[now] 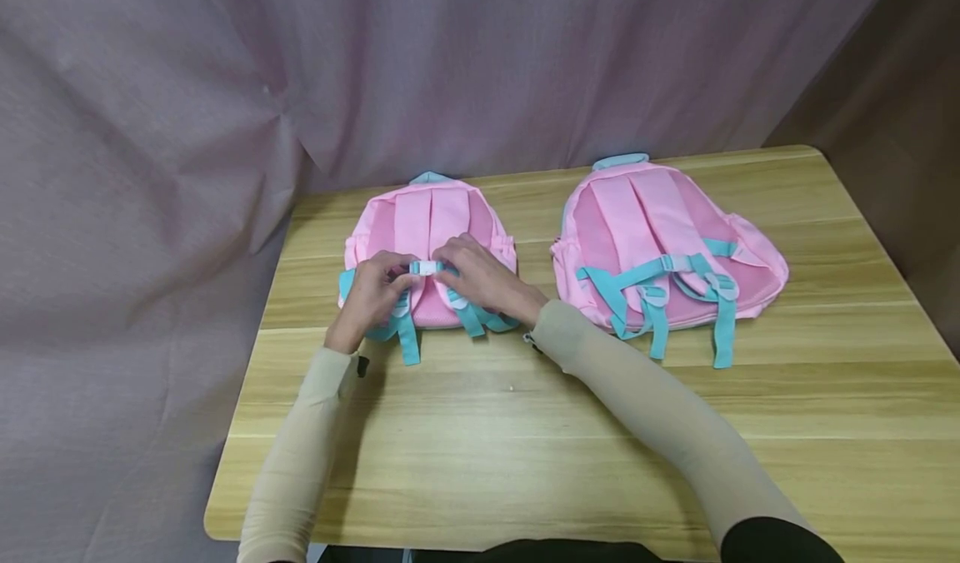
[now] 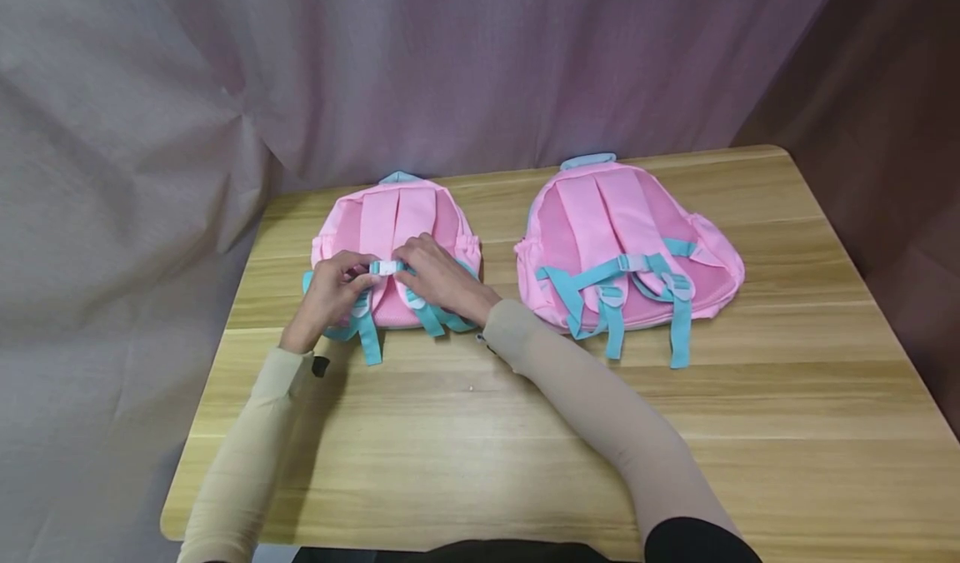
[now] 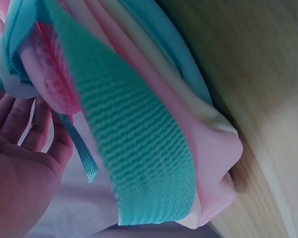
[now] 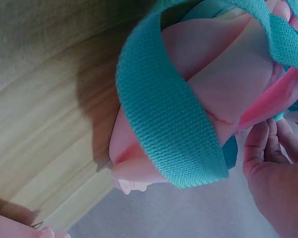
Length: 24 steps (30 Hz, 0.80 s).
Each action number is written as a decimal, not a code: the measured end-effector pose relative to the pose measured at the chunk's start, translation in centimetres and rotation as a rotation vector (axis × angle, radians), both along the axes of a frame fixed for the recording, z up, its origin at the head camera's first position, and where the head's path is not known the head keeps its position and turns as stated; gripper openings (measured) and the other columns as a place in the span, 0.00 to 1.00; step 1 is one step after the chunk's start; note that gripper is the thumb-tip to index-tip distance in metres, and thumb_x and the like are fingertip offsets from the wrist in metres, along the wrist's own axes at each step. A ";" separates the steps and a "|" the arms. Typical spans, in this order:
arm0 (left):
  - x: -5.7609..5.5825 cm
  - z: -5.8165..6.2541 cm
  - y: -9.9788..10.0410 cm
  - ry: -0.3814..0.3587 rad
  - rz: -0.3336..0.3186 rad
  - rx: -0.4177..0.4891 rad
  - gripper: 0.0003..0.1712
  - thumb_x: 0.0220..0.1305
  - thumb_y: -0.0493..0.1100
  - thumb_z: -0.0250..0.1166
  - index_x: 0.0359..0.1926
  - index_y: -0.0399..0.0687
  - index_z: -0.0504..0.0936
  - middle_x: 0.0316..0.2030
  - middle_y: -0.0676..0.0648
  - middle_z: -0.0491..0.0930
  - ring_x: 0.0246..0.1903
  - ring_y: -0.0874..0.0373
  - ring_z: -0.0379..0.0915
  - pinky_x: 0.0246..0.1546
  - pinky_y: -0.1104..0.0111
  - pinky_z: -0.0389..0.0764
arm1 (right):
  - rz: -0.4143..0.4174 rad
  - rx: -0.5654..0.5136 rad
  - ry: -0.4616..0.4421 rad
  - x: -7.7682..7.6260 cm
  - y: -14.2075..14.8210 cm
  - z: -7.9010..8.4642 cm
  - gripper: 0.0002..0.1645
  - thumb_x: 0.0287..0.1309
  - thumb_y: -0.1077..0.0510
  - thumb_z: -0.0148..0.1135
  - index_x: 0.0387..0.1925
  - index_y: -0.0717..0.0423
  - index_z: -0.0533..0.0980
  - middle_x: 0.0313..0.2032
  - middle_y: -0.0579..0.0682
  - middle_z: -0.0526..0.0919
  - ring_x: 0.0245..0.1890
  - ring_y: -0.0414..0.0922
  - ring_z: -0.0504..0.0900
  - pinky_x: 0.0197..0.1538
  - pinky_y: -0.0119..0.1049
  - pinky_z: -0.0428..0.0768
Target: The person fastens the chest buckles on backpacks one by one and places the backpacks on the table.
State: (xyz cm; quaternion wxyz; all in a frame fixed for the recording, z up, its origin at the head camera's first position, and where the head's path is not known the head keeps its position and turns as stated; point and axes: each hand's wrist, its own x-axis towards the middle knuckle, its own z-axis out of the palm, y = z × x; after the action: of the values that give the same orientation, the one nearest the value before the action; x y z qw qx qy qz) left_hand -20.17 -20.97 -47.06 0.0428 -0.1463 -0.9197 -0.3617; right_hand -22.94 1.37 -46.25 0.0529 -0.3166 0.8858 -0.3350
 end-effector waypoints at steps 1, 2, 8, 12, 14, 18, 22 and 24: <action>0.0 0.0 0.0 -0.005 0.001 -0.007 0.16 0.68 0.35 0.75 0.55 0.35 0.90 0.43 0.34 0.90 0.45 0.42 0.85 0.50 0.54 0.85 | -0.004 -0.001 -0.002 0.0 0.0 -0.1 0.16 0.76 0.57 0.67 0.58 0.60 0.85 0.55 0.57 0.89 0.58 0.53 0.81 0.67 0.46 0.81; 0.0 0.0 0.0 -0.012 0.002 -0.016 0.16 0.68 0.35 0.75 0.56 0.36 0.90 0.44 0.35 0.90 0.45 0.42 0.85 0.50 0.53 0.85 | -0.009 0.000 -0.006 0.0 0.0 -0.2 0.16 0.76 0.57 0.67 0.59 0.60 0.85 0.55 0.56 0.89 0.58 0.53 0.81 0.67 0.46 0.81; 0.0 0.3 0.2 -0.076 -0.028 -0.043 0.18 0.72 0.39 0.74 0.59 0.38 0.89 0.51 0.36 0.89 0.52 0.42 0.82 0.55 0.50 0.84 | -0.035 -0.001 -0.038 0.2 0.0 -0.4 0.19 0.76 0.57 0.68 0.61 0.60 0.85 0.57 0.57 0.89 0.58 0.52 0.81 0.66 0.46 0.82; -0.2 0.3 0.5 -0.077 -0.066 -0.060 0.19 0.72 0.42 0.75 0.59 0.38 0.88 0.54 0.36 0.89 0.56 0.41 0.81 0.61 0.48 0.83 | -0.037 -0.001 -0.043 0.2 0.2 -0.4 0.20 0.75 0.57 0.68 0.62 0.60 0.85 0.58 0.57 0.89 0.60 0.53 0.81 0.68 0.47 0.82; -0.2 0.3 0.7 -0.066 -0.078 -0.072 0.19 0.72 0.43 0.75 0.59 0.38 0.89 0.54 0.36 0.90 0.57 0.41 0.81 0.63 0.47 0.82 | -0.038 0.005 -0.044 0.3 0.2 -0.3 0.20 0.75 0.57 0.68 0.63 0.61 0.84 0.59 0.57 0.89 0.61 0.53 0.81 0.69 0.46 0.82; -0.2 0.2 0.8 -0.058 -0.086 -0.081 0.19 0.73 0.44 0.74 0.58 0.39 0.89 0.55 0.37 0.90 0.58 0.40 0.82 0.65 0.46 0.82 | -0.042 0.016 -0.038 0.4 0.3 -0.1 0.21 0.75 0.57 0.67 0.63 0.62 0.84 0.59 0.59 0.89 0.63 0.54 0.82 0.70 0.47 0.82; 0.0 0.1 0.8 -0.049 -0.081 -0.090 0.19 0.75 0.47 0.73 0.59 0.39 0.89 0.55 0.37 0.90 0.58 0.41 0.82 0.65 0.46 0.82 | -0.051 0.003 -0.025 0.5 0.7 0.4 0.22 0.75 0.56 0.67 0.63 0.63 0.84 0.59 0.60 0.89 0.62 0.55 0.84 0.69 0.48 0.83; 0.0 0.1 0.8 -0.044 -0.077 -0.096 0.21 0.75 0.48 0.72 0.60 0.39 0.88 0.57 0.37 0.90 0.61 0.40 0.81 0.67 0.46 0.81 | -0.066 -0.013 -0.026 0.6 1.0 0.6 0.22 0.75 0.56 0.66 0.64 0.63 0.83 0.60 0.60 0.88 0.62 0.55 0.85 0.69 0.49 0.83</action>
State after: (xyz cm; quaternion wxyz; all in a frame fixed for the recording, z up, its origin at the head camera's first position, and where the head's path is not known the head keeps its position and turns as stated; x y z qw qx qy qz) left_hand -20.15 -20.14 -46.94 0.0017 -0.1755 -0.9305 -0.3215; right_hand -22.32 2.39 -45.69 0.0514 -0.2830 0.8930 -0.3463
